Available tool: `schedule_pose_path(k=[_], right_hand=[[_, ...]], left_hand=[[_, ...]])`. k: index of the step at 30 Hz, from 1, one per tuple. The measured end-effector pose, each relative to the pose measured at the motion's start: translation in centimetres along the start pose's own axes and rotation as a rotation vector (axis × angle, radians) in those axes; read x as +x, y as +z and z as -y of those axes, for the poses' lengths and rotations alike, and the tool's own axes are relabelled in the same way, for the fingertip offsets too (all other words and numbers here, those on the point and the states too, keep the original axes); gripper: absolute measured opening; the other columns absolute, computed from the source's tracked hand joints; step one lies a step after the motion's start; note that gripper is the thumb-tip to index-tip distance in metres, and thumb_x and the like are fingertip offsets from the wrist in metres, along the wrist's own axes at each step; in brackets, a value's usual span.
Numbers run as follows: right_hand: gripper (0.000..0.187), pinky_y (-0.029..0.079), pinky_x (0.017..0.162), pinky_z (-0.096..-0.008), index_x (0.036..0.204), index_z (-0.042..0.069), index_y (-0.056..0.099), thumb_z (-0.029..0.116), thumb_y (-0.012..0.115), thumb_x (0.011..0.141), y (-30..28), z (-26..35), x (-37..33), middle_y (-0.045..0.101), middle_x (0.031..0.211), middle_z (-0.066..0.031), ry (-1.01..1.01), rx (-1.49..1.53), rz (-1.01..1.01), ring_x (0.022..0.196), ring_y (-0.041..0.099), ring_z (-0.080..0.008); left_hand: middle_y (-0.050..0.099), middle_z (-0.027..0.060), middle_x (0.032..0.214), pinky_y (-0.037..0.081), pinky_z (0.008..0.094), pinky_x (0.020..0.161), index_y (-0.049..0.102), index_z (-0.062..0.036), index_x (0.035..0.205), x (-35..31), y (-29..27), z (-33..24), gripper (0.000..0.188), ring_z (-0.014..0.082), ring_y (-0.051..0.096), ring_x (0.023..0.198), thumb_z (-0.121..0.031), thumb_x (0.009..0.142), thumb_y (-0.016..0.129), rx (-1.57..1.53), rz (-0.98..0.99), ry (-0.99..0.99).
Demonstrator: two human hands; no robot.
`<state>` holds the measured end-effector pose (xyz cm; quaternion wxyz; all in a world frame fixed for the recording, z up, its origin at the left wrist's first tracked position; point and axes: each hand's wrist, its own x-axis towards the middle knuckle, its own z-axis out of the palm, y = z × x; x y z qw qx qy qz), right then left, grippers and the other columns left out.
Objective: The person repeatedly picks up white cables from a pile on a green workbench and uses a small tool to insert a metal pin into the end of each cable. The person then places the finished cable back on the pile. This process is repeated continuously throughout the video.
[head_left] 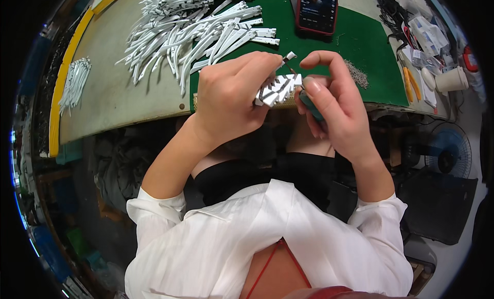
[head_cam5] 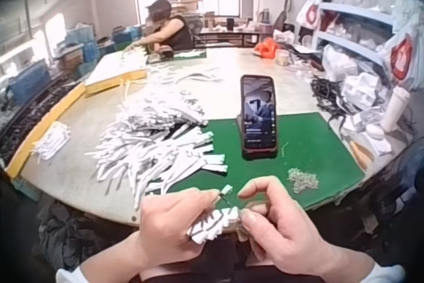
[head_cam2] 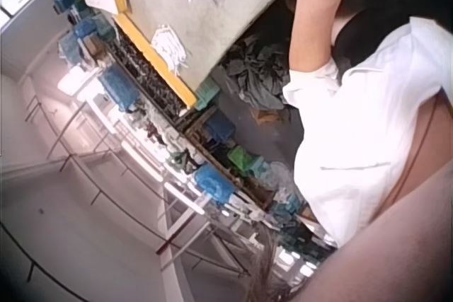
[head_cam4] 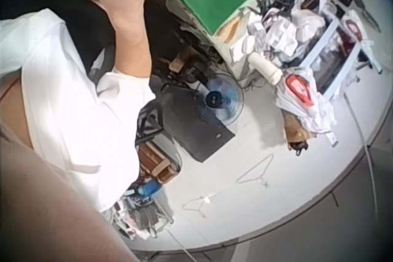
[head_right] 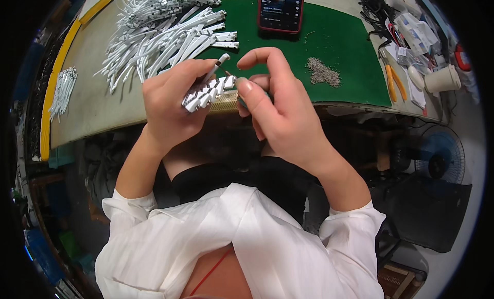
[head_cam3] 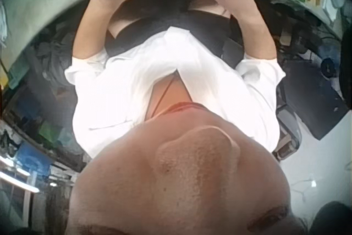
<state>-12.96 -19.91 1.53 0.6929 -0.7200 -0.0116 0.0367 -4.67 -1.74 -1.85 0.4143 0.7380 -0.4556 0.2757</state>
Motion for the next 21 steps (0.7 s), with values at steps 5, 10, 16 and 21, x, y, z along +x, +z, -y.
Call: schedule_pose_path(k=[5,10,16,21], right_hand=[[0.047,0.046,0.054,-0.0344,0.128,0.002,0.043,0.011,0.066,0.089,0.9,-2.3,1.1,0.063,0.078,-0.0147,-0.442,-0.712,-0.183,0.057,0.062,-0.0266],[0.062,0.046,0.062,-0.0274,0.137,0.007,0.041,0.012,0.071,0.083,-0.5,-2.3,-0.5,0.063,0.08,-0.0112,-0.218,-0.728,-0.114,0.063,0.06,-0.0208],[0.054,0.05,0.065,-0.0344,0.133,0.006,0.046,0.013,0.069,0.085,-3.6,-3.4,-1.3,0.063,0.082,-0.0157,-0.134,-0.709,-0.132,0.068,0.064,-0.0285],[0.052,0.049,0.062,-0.0335,0.131,0.005,0.046,0.009,0.067,0.084,-4.6,-3.0,-1.6,0.062,0.082,-0.0156,-0.092,-0.679,-0.173,0.065,0.062,-0.0258]], left_hand=[[0.062,0.0069,0.071,0.047,0.0353,0.05,0.06,-0.0059,0.094,0.0,-0.2,0.2,0.034,0.0257,0.063,0.059,0.001,0.063,0.068,0.147,0.082,-0.046],[0.07,0.0162,0.08,0.052,0.0391,0.062,0.064,-0.0131,0.116,1.3,-3.0,3.4,0.033,0.0334,0.069,0.072,-0.008,0.083,0.07,0.47,0.009,-0.257],[0.072,0.0138,0.087,0.053,0.0418,0.069,0.071,-0.011,0.104,4.8,-3.0,10.3,0.026,0.0346,0.069,0.079,-0.023,0.082,0.077,0.636,0.224,-0.31],[0.07,0.0191,0.089,0.054,0.0454,0.078,0.071,-0.0046,0.095,7.7,2.8,14.0,0.028,0.0374,0.068,0.089,-0.024,0.077,0.079,0.784,0.606,-0.259]])
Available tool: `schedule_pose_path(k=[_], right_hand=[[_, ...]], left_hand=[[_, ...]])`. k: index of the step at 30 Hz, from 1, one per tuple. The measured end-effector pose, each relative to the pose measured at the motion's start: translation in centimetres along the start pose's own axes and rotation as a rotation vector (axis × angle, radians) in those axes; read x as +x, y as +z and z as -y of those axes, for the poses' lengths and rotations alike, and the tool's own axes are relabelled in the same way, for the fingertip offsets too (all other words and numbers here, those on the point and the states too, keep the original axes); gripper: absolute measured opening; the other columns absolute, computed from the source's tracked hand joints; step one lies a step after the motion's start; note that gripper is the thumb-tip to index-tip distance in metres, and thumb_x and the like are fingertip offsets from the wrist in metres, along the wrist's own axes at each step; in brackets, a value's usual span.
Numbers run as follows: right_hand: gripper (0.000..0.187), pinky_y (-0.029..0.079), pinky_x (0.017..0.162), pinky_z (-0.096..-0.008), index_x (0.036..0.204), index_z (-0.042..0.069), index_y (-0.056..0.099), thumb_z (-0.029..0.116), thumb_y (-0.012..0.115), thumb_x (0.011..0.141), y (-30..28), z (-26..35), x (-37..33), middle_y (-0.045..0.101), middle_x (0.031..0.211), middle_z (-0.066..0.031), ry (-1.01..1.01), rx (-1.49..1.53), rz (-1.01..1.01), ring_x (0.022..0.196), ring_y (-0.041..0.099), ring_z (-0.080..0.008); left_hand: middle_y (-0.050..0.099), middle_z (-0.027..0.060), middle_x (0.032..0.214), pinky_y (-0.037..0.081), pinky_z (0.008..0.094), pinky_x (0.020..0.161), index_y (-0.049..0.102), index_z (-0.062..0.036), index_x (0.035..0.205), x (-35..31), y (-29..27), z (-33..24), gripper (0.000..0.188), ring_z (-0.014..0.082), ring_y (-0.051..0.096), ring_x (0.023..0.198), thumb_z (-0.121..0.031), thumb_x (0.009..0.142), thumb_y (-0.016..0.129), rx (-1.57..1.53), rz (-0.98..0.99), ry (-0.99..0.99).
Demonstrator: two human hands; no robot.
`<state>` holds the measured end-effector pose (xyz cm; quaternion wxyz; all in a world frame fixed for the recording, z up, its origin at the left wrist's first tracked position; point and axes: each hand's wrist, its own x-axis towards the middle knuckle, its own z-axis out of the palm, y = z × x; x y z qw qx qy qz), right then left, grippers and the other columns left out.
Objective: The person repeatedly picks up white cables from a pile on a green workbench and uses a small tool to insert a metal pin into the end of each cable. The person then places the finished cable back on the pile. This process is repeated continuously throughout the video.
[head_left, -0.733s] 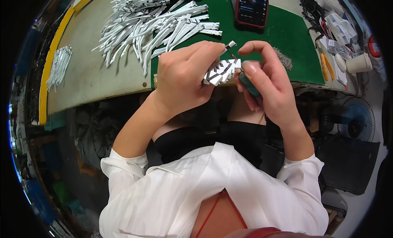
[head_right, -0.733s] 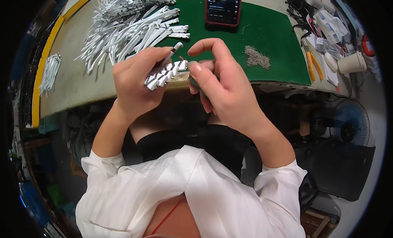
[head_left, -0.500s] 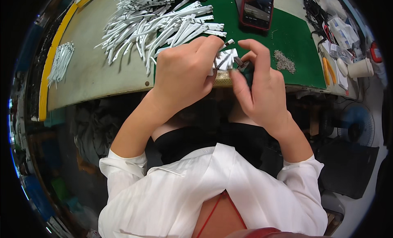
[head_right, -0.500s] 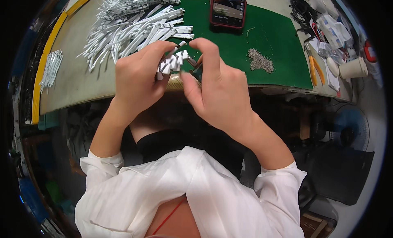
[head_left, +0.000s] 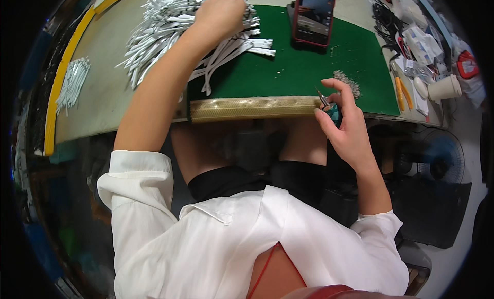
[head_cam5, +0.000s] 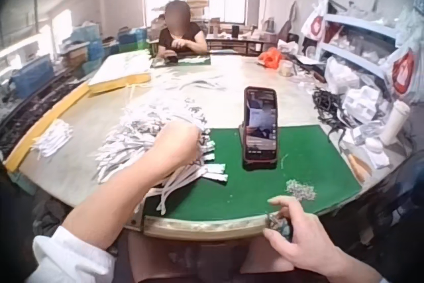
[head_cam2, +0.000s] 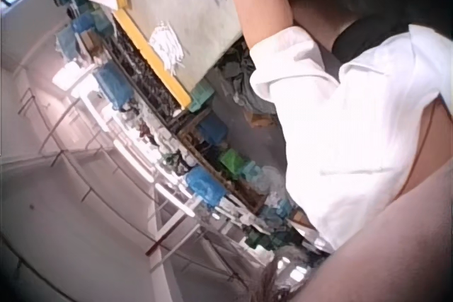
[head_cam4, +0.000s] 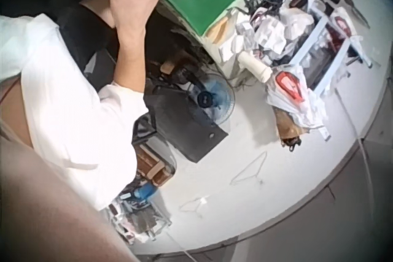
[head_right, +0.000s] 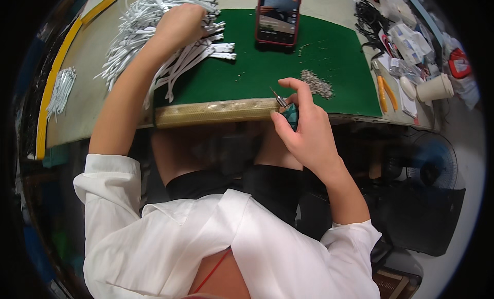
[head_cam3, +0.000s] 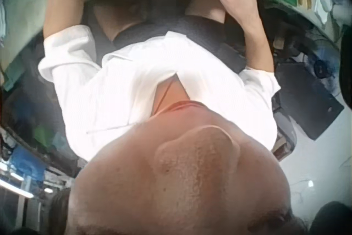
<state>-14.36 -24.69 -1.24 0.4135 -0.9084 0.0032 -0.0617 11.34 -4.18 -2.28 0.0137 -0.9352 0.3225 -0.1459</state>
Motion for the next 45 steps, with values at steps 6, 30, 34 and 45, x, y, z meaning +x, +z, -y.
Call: schedule_pose_path(k=[6,30,34,45], right_hand=[[0.04,0.05,0.075,-0.0411,0.122,0.006,0.048,0.008,0.062,0.084,-3.6,-2.3,0.2,0.063,0.097,-0.0177,0.0,-0.214,-0.039,0.083,0.064,-0.0356],[0.025,0.051,0.077,-0.0449,0.109,0.005,0.054,0.009,0.058,0.085,-4.4,-3.1,2.2,0.063,0.094,-0.0172,-0.139,-0.554,0.157,0.088,0.063,-0.0374],[0.025,0.051,0.077,-0.0454,0.108,0.005,0.054,0.009,0.058,0.084,-4.3,-3.1,2.3,0.063,0.094,-0.0174,-0.145,-0.544,0.169,0.088,0.063,-0.0377],[0.025,0.051,0.077,-0.0461,0.108,0.004,0.055,0.009,0.058,0.084,-4.0,-2.7,2.9,0.064,0.094,-0.0197,-0.134,-0.592,0.194,0.087,0.064,-0.039]], left_hand=[[0.07,0.0188,0.087,0.053,0.0451,0.077,0.07,-0.0036,0.093,0.8,-1.0,1.2,0.031,0.036,0.068,0.086,-0.026,0.075,0.081,-0.139,0.05,-0.013],[0.064,-0.0001,0.086,0.048,0.0221,0.063,0.065,-0.0034,0.115,-13.7,-5.7,-6.0,0.029,0.0074,0.059,0.07,-0.003,0.087,0.073,-1.197,-0.055,-0.069],[0.062,-0.0006,0.082,0.046,0.0226,0.064,0.064,-0.0034,0.115,-13.3,-6.0,-6.0,0.026,0.0072,0.057,0.069,-0.004,0.09,0.069,-1.126,-0.032,-0.065],[0.062,-0.0008,0.081,0.049,0.0218,0.063,0.064,-0.0029,0.113,-13.6,-6.1,-5.8,0.026,0.0059,0.058,0.069,-0.003,0.088,0.07,-1.126,-0.122,-0.106]])
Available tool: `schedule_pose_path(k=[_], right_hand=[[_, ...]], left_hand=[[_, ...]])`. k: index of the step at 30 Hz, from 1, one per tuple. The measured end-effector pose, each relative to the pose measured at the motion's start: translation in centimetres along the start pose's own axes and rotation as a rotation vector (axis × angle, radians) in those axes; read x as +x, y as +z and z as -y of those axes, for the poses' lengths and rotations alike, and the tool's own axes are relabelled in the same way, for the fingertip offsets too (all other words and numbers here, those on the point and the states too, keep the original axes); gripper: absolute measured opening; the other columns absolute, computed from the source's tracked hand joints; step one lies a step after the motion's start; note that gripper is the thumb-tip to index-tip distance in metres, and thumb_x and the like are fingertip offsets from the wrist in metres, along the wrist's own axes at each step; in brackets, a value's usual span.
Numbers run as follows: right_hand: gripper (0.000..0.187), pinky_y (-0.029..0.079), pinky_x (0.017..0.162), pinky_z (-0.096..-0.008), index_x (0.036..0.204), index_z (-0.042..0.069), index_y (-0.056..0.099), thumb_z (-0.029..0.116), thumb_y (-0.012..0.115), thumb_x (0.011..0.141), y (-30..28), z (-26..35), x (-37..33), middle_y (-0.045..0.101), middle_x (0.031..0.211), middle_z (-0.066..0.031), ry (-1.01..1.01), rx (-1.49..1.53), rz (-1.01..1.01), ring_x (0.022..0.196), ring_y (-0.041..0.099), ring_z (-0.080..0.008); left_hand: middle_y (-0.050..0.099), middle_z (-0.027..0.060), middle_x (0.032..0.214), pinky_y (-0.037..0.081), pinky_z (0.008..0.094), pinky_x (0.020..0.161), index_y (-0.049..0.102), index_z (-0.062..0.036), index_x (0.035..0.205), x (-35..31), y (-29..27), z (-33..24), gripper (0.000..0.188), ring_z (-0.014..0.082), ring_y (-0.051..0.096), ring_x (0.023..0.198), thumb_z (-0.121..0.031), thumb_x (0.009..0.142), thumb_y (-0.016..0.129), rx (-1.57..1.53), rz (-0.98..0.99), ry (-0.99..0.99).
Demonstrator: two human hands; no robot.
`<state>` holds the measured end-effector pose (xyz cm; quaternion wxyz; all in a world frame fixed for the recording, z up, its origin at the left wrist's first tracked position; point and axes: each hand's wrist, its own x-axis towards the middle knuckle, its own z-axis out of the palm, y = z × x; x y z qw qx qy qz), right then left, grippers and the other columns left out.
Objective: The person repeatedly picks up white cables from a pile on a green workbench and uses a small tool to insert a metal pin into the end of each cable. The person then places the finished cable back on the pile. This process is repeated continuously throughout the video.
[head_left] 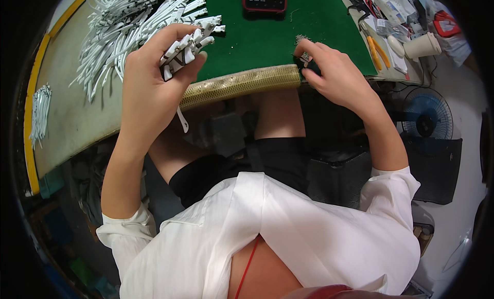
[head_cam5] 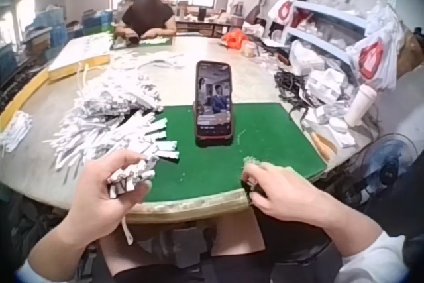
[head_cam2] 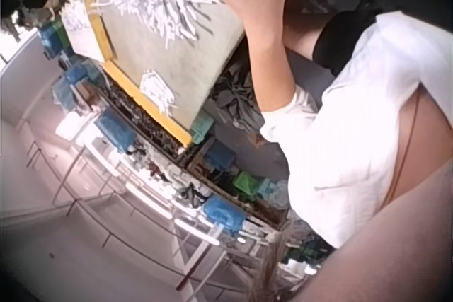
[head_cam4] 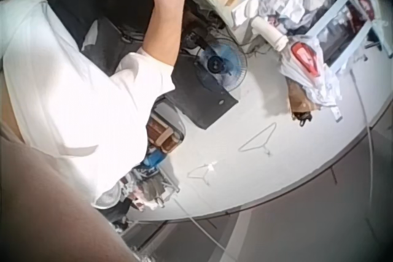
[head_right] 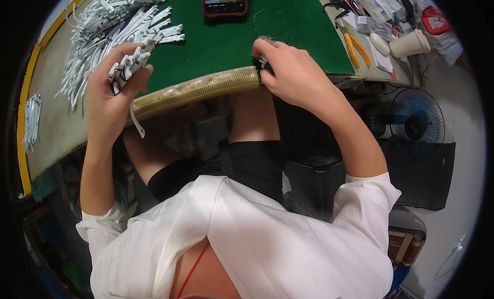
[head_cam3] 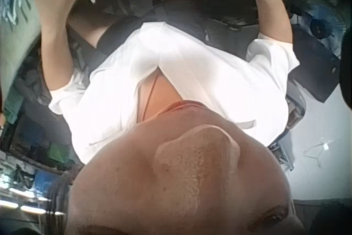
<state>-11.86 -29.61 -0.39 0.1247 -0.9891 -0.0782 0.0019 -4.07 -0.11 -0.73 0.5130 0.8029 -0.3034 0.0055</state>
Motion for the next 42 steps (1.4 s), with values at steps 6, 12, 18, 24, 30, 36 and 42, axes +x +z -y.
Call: schedule_pose_path(k=[6,12,18,24,30,36,42], right_hand=[[0.027,0.053,0.076,-0.0472,0.11,0.006,0.055,0.009,0.058,0.084,-0.1,0.0,0.2,0.065,0.095,-0.0194,-0.03,-0.062,-0.001,0.085,0.065,-0.0403],[0.028,0.053,0.078,-0.0476,0.112,0.007,0.055,0.009,0.058,0.084,-0.1,0.0,0.1,0.065,0.099,-0.0194,-0.013,-0.049,0.005,0.089,0.065,-0.0399],[0.033,0.054,0.075,-0.0423,0.117,0.007,0.055,0.01,0.059,0.084,-0.6,0.9,0.5,0.064,0.098,-0.017,-0.08,0.098,-0.037,0.081,0.066,-0.0338],[0.036,0.039,0.043,-0.0162,0.129,0.011,0.054,0.012,0.061,0.094,-1.7,8.2,-0.4,0.055,0.103,-0.0054,0.006,1.345,0.09,0.052,0.05,-0.0014],[0.038,0.038,0.04,-0.0162,0.132,0.013,0.051,0.016,0.061,0.095,-0.5,9.2,-0.3,0.055,0.104,-0.0067,0.016,1.481,0.111,0.049,0.052,-0.0023],[0.039,0.037,0.039,-0.0162,0.132,0.012,0.05,0.018,0.061,0.096,-0.3,9.3,-0.2,0.057,0.103,-0.0066,0.06,1.536,0.135,0.049,0.052,-0.0031],[0.032,0.035,0.041,-0.0167,0.127,0.006,0.047,0.018,0.054,0.098,-0.4,9.8,-0.4,0.058,0.079,-0.003,0.142,1.577,0.141,0.047,0.049,-0.0041]], left_hand=[[0.063,-0.0009,0.08,0.049,0.0221,0.063,0.064,-0.0021,0.109,0.0,-0.1,-0.1,0.022,0.0055,0.058,0.068,-0.001,0.088,0.07,-0.091,-0.032,0.036],[0.061,-0.0013,0.074,0.041,0.0208,0.06,0.064,-0.0011,0.101,0.0,0.1,-0.5,0.018,0.0038,0.051,0.067,-0.005,0.086,0.074,-0.131,-0.067,0.069],[0.057,-0.0043,0.077,0.038,0.0188,0.06,0.064,-0.0019,0.1,-0.3,0.7,-0.8,0.015,0.0028,0.047,0.068,-0.007,0.089,0.073,-0.21,-0.098,0.122],[0.067,0.0133,0.081,0.052,0.0326,0.057,0.066,0.001,0.105,-0.3,2.4,-0.8,0.042,0.0294,0.067,0.067,0.009,0.064,0.067,0.13,-0.293,0.565],[0.062,0.0104,0.073,0.047,0.0308,0.049,0.067,0.0004,0.106,-0.6,2.3,0.0,0.049,0.0254,0.061,0.058,0.008,0.058,0.068,0.192,-0.267,0.584],[0.067,0.0127,0.082,0.05,0.027,0.057,0.067,0.0033,0.108,-0.8,2.1,-0.2,0.038,0.0209,0.065,0.063,0.011,0.071,0.065,0.218,-0.218,0.563],[0.061,0.0085,0.069,0.046,0.0303,0.047,0.067,0.0009,0.104,-0.6,2.4,0.0,0.045,0.0223,0.06,0.055,-0.002,0.06,0.075,0.277,-0.292,0.671]])
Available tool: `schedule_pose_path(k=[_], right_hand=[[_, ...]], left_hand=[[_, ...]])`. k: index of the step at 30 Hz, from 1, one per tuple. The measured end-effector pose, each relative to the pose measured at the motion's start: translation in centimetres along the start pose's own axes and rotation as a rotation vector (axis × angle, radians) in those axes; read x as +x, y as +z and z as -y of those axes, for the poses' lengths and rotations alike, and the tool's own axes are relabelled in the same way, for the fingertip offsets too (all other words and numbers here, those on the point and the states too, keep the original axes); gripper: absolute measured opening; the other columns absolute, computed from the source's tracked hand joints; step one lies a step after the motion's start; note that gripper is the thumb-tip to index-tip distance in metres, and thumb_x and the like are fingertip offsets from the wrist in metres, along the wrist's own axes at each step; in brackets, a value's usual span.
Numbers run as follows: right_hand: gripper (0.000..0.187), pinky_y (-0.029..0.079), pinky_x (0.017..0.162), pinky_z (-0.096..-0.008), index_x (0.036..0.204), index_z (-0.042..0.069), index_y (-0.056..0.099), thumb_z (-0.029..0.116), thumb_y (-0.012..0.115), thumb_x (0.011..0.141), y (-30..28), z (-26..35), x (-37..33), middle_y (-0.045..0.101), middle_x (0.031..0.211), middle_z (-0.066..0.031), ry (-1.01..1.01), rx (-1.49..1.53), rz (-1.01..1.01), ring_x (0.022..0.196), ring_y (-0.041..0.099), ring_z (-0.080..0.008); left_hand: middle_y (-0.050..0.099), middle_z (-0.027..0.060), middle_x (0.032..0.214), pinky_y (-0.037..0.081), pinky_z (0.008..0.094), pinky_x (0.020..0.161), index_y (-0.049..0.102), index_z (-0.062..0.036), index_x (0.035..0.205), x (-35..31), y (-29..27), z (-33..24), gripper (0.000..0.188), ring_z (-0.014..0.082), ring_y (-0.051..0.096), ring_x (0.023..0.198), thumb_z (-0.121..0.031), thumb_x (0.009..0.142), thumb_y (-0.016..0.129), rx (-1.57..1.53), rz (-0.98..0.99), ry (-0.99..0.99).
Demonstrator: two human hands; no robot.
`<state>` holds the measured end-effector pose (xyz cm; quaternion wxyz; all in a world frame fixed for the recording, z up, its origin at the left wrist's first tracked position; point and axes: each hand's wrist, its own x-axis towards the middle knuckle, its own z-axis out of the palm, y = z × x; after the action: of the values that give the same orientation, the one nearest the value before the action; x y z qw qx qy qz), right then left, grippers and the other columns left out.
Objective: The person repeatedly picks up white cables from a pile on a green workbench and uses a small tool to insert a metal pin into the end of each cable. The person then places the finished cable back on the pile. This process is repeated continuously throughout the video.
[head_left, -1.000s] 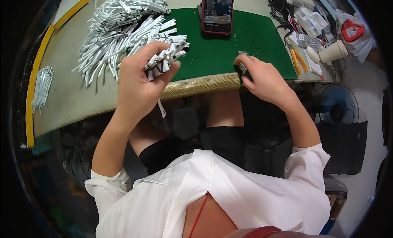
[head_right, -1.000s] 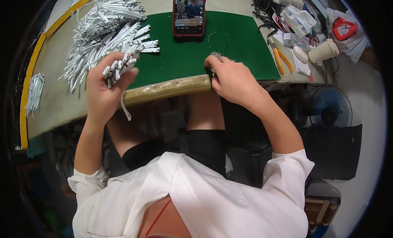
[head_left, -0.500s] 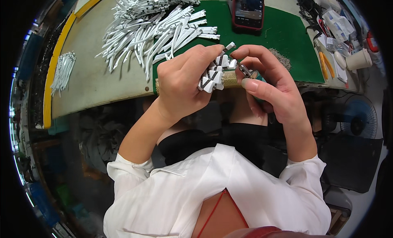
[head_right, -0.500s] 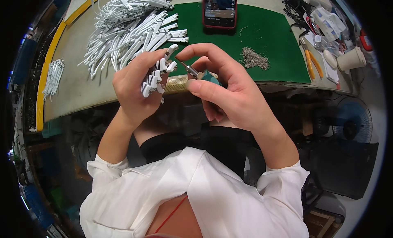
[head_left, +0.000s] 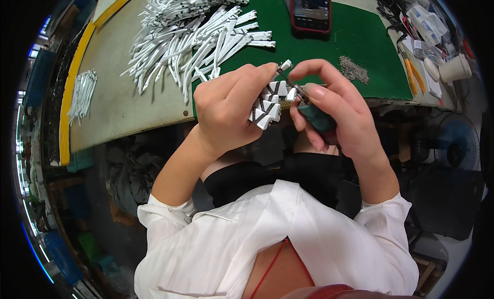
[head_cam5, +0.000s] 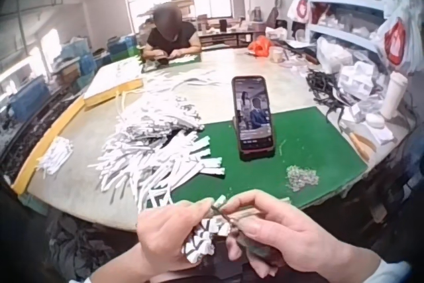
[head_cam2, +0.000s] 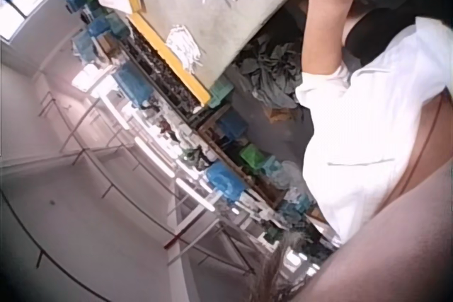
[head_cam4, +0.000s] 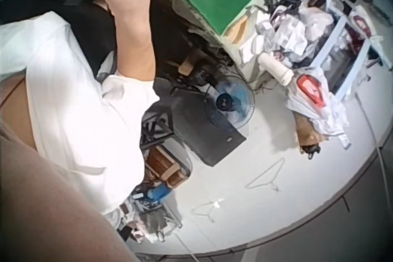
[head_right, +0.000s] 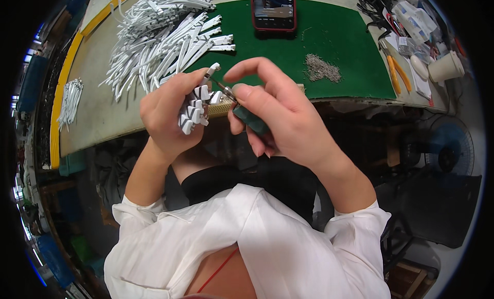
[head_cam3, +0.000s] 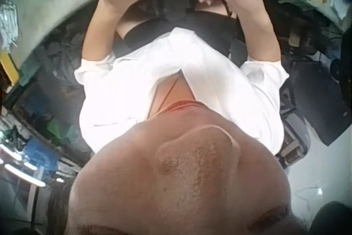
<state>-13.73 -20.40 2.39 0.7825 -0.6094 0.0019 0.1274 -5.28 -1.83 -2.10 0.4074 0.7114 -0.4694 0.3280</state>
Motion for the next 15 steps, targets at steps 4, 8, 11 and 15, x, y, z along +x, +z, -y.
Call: schedule_pose_path(k=[4,8,11,15], right_hand=[[0.021,0.036,0.042,-0.0217,0.118,0.004,0.046,0.015,0.051,0.101,0.1,-0.8,0.2,0.059,0.072,-0.0005,-0.087,-0.262,-0.083,0.05,0.051,-0.0048],[0.035,0.047,0.049,-0.0368,0.12,0.002,0.045,0.012,0.064,0.091,-0.1,-3.5,2.1,0.064,0.075,-0.0125,-0.658,-1.058,-0.326,0.057,0.064,-0.0263],[0.05,0.052,0.054,-0.0396,0.122,0.002,0.045,0.016,0.073,0.082,-0.1,-1.9,2.4,0.066,0.088,-0.0167,-0.625,-1.266,-0.255,0.066,0.067,-0.0332],[0.05,0.055,0.061,-0.0444,0.124,0.007,0.048,0.001,0.065,0.078,-4.3,0.5,4.8,0.066,0.096,-0.0154,-0.707,-1.462,-0.233,0.073,0.067,-0.0372]], left_hand=[[0.059,0.0073,0.066,0.043,0.0313,0.046,0.066,0.0001,0.102,-0.6,0.3,0.0,0.04,0.0232,0.058,0.053,-0.001,0.062,0.071,0.012,0.036,-0.042],[0.065,0.0082,0.079,0.047,0.0344,0.051,0.063,-0.0036,0.104,0.1,0.2,0.4,0.044,0.0276,0.064,0.065,0.0,0.06,0.069,0.085,0.152,-0.082],[0.067,0.0116,0.086,0.05,0.0393,0.057,0.062,-0.0067,0.108,0.4,-0.3,0.3,0.045,0.0323,0.065,0.069,0.001,0.064,0.067,0.223,0.219,-0.24],[0.067,0.0194,0.081,0.05,0.0445,0.061,0.061,-0.0065,0.111,2.0,-2.9,2.1,0.038,0.0399,0.064,0.071,0.0,0.074,0.064,0.346,0.07,-0.447]])
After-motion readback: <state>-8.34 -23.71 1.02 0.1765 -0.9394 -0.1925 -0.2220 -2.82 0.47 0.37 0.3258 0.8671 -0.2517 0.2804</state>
